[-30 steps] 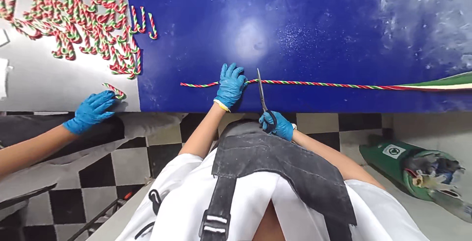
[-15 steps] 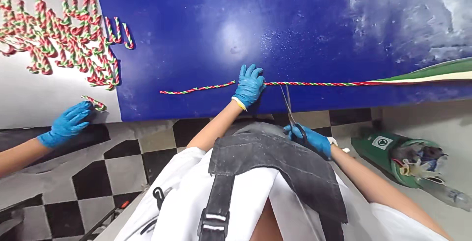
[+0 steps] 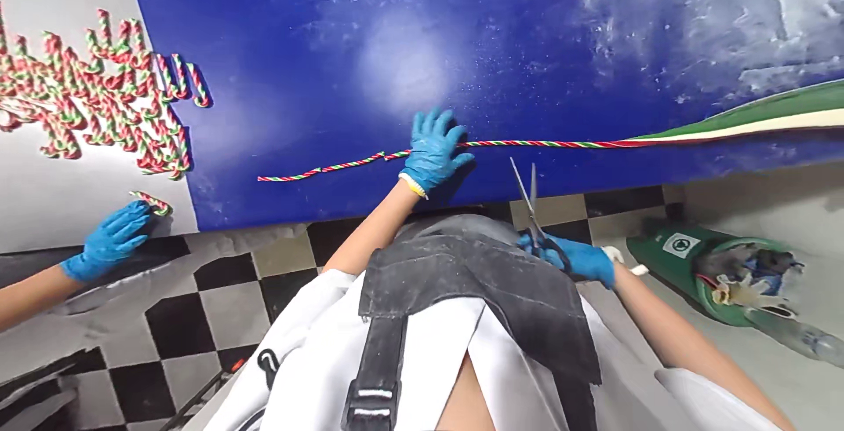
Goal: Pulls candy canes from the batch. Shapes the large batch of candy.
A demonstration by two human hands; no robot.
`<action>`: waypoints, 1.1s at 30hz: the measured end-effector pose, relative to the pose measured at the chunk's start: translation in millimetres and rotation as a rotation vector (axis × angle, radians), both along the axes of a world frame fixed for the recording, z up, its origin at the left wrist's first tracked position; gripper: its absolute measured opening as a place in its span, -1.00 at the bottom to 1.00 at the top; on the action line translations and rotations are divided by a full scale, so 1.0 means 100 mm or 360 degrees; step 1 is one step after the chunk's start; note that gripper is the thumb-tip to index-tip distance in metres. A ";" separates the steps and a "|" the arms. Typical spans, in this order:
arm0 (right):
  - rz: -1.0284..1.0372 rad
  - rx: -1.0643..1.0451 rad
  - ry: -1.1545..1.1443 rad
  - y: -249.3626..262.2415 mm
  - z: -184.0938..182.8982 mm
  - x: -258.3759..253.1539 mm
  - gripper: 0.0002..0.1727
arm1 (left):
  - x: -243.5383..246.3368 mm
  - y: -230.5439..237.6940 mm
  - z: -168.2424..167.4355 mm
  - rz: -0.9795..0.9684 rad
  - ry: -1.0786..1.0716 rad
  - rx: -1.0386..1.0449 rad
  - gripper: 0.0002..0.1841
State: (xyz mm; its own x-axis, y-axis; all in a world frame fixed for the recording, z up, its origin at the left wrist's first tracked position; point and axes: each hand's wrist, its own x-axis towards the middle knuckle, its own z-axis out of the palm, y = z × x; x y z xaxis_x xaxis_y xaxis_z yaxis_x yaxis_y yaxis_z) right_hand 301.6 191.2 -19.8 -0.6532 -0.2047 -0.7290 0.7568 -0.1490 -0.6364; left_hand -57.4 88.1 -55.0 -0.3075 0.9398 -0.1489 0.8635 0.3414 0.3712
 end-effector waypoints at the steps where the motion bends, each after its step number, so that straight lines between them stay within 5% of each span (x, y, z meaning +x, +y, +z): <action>1: -0.0006 0.0005 -0.0087 0.11 -0.02 0.23 -0.21 | 0.14 0.18 -0.02 -0.0070 -0.0030 0.0025 -0.34; 5: -0.0174 0.0041 -0.0296 0.38 -0.09 0.51 -0.24 | 0.58 0.66 -0.27 -0.0194 -0.0051 0.0204 -0.70; 9: -0.0459 -0.0034 -0.0074 0.40 -0.32 -0.03 -0.34 | 0.62 0.67 -0.14 -0.0207 -0.0086 0.0157 -0.71; 13: -0.0683 0.0245 -0.0171 0.30 -0.40 -0.45 -0.57 | 0.62 0.64 -0.20 -0.0140 -0.0135 0.0170 -0.71; 17: -0.0184 0.0853 -0.0314 0.46 -0.19 -0.37 -0.51 | 0.21 0.36 0.00 0.0113 -0.0214 0.0033 -0.37; 21: 0.0522 0.1672 -0.0626 0.90 0.30 -0.79 -0.34 | -0.53 -0.45 0.09 0.0453 -0.0113 -0.0073 -0.30; 23: 0.0698 0.1884 -0.0675 1.08 0.42 -1.14 -0.42 | -0.83 -0.90 0.09 0.0559 -0.0088 -0.0189 -0.25; 25: 0.0714 0.2137 -0.0493 1.14 0.41 -1.49 -0.46 | -1.03 -1.27 0.11 0.0618 -0.0048 -0.0308 -0.26; 28: 0.0568 0.2359 0.0244 1.10 0.02 -1.73 -0.22 | -1.19 -1.62 0.05 0.0651 -0.0004 -0.0302 -0.55; 33: 0.0563 0.2447 0.0752 0.66 -0.78 -1.88 0.13 | -1.28 -1.55 -0.15 0.0655 -0.0002 -0.0072 -0.71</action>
State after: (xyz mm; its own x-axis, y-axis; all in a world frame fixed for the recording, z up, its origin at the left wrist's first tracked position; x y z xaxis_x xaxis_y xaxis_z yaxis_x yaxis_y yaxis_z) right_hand 113.8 256.8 -98.0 -0.9440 0.2993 -0.1389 0.3217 0.9286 -0.1849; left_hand -184.9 -67.4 -69.8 -0.6559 0.7311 -0.1879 0.6512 0.6739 0.3488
